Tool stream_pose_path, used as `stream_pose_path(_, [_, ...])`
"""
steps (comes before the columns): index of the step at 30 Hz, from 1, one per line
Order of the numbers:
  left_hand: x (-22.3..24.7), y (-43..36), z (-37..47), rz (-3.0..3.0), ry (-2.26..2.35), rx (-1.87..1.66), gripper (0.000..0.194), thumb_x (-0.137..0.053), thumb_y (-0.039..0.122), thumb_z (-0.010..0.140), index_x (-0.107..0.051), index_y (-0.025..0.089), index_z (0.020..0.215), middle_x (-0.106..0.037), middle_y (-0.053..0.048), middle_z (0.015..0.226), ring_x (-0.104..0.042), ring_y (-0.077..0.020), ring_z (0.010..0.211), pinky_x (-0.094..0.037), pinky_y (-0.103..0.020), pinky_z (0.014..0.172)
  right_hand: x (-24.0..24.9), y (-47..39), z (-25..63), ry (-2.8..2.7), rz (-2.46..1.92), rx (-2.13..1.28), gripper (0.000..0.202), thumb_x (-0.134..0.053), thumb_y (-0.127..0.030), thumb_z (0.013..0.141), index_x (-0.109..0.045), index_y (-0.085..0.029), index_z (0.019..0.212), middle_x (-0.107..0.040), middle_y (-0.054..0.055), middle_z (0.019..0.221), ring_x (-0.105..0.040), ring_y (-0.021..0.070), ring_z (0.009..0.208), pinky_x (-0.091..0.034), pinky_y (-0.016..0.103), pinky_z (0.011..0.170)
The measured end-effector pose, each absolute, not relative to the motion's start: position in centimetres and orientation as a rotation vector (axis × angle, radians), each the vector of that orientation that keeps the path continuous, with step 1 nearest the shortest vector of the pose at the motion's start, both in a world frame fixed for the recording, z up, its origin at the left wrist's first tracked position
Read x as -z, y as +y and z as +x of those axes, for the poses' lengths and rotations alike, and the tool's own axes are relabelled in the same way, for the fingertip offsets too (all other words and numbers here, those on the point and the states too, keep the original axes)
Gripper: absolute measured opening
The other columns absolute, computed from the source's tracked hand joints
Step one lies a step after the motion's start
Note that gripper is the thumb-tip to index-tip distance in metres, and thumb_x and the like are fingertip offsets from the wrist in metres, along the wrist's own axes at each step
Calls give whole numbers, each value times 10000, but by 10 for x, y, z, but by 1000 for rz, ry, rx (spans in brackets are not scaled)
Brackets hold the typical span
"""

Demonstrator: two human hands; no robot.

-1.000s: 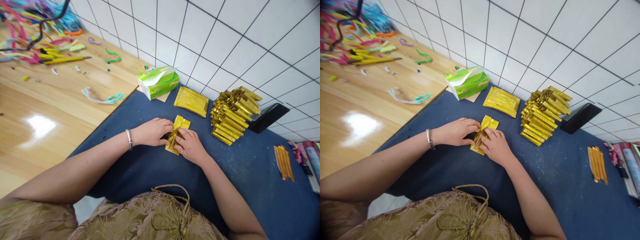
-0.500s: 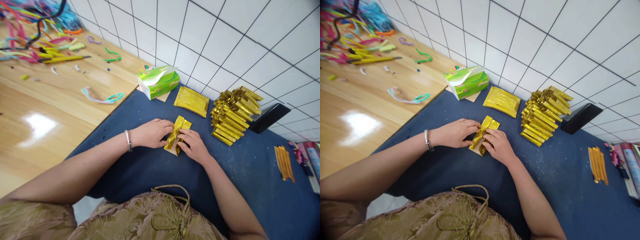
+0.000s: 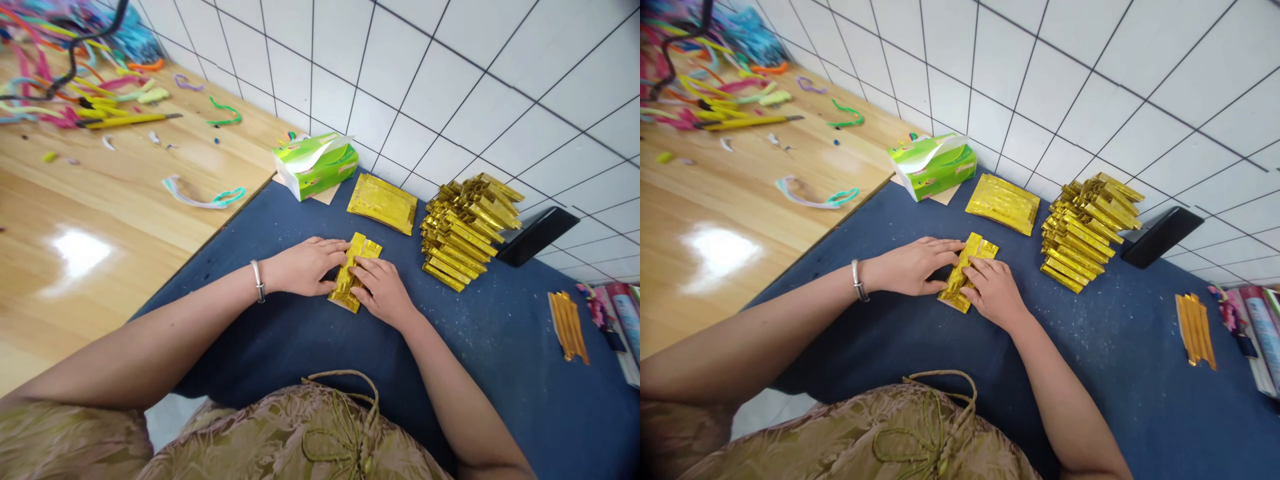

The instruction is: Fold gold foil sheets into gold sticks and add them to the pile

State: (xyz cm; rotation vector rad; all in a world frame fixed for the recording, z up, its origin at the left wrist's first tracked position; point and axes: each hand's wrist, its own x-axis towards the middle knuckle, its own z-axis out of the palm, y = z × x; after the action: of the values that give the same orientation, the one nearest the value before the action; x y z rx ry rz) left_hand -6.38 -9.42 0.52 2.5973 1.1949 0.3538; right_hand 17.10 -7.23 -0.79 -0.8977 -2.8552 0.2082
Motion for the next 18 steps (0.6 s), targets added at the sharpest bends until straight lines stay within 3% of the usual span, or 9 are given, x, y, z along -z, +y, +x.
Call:
stream_pose_path(4, [-1,-93,-60,2567,1250,-365,403,-553,444,814,-510,155,1091,-352,-156,1442,-339,-280,1327,-287,-414,1043,8,-72,171,-2835,-875,-200,411,-440,-438,913,-540,-199,1233,-496,92,1343,-415,240,1207,-329,417,995])
stream_pose_path(11, [0,-92,-60,2577,1235,-331,467,-554,360,810,-450,158,1217,-326,-147,1460,-297,-263,1353,-256,-399,1064,12,-72,173,-2738,-831,-233,341,-467,-394,905,-567,-202,1169,-543,85,1289,-457,239,1182,-356,417,990])
stream_pose_path(18, [1,-91,-62,2589,1190,-321,511,-540,402,819,-428,155,1253,-344,-144,1452,-273,-243,1368,-231,-390,1079,12,-72,174,-2723,-837,-252,319,-461,-390,908,-583,-202,1134,-556,80,1276,-465,242,1173,-360,424,988])
